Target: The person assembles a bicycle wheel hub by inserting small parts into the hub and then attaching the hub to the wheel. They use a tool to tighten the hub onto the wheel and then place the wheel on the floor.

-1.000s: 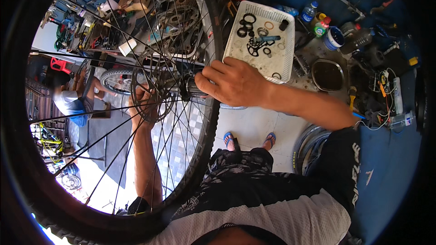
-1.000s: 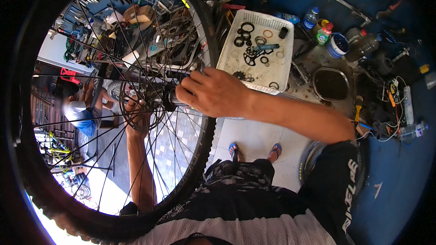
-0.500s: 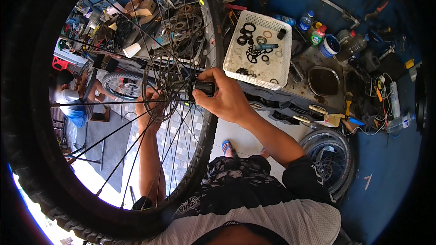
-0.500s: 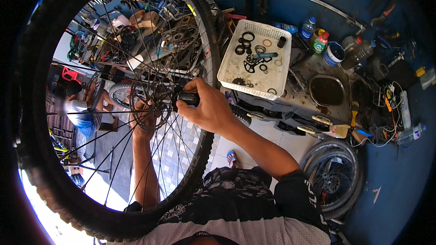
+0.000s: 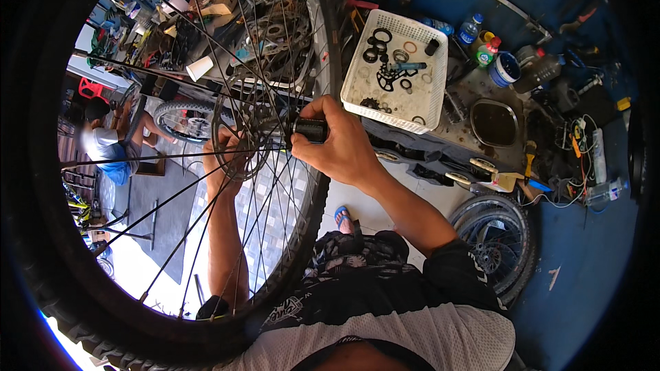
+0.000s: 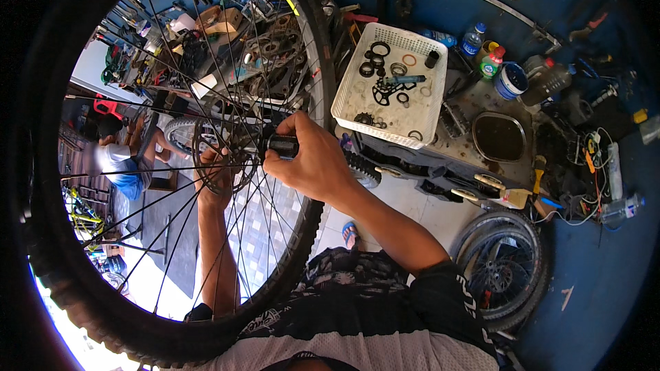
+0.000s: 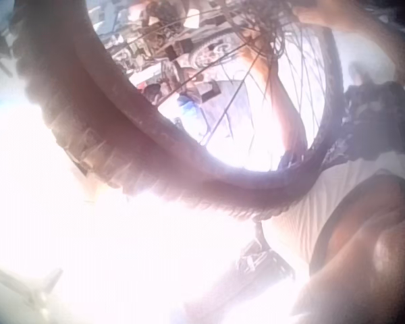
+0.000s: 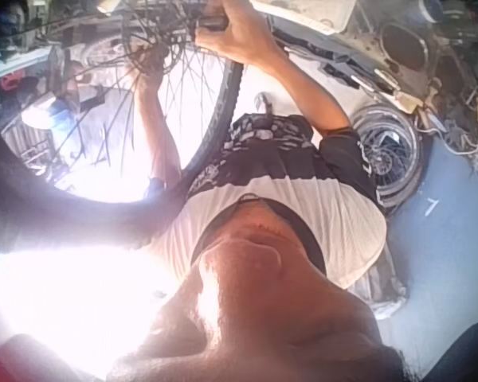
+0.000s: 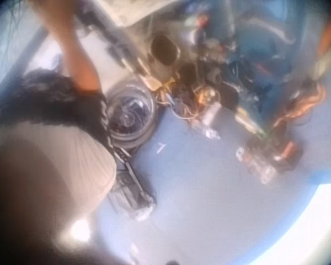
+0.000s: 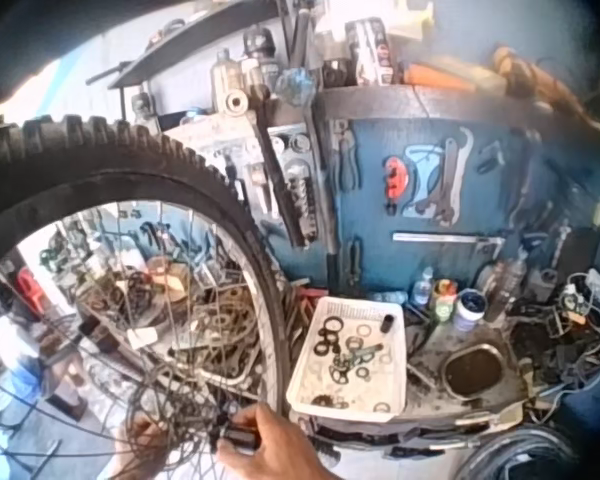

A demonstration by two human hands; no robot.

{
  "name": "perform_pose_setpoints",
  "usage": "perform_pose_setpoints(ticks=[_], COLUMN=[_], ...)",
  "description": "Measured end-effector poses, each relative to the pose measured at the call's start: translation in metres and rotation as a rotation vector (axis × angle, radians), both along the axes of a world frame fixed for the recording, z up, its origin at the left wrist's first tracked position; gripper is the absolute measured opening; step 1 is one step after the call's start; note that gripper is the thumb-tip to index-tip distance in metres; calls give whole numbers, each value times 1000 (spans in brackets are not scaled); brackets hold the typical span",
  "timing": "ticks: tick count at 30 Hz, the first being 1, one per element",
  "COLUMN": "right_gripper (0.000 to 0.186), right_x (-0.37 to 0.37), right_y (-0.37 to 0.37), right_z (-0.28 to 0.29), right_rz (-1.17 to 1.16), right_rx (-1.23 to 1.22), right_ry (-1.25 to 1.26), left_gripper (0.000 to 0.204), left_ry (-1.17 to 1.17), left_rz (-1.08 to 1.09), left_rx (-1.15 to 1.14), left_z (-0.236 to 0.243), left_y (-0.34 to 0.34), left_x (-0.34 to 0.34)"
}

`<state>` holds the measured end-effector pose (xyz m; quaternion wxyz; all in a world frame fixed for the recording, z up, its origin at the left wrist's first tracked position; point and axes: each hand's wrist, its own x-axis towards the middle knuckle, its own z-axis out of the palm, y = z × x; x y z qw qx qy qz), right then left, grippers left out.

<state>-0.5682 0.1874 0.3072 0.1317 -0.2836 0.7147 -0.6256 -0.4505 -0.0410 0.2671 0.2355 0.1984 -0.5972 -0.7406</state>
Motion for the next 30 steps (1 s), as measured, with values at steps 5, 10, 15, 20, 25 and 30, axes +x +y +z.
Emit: perform_pose_setpoints(ticks=[5, 10, 15, 20, 25, 30], right_gripper=[45, 42, 39, 40, 41, 40], right_x=[-5, -9, -9, -8, -7, -7], right_y=[-1, -2, 0, -3, -1, -1], right_z=[-4, -8, -9, -10, -11, -11], right_rz=[42, 51, 35, 14, 8, 7], right_rx=[-64, -117, -99, -192, -190, -185], right_ry=[25, 127, 177, 146, 226, 221], left_gripper=[23, 14, 9, 9, 11, 11], left_ry=[44, 40, 81, 7, 56, 36], left_rz=[-40, -27, -49, -10, -26, -5], left_rx=[45, 42, 56, 58, 24, 13], left_z=[4, 7, 6, 8, 10, 11], left_y=[2, 2, 1, 1, 4, 7], left_x=[-1, 0, 0, 1, 1, 0])
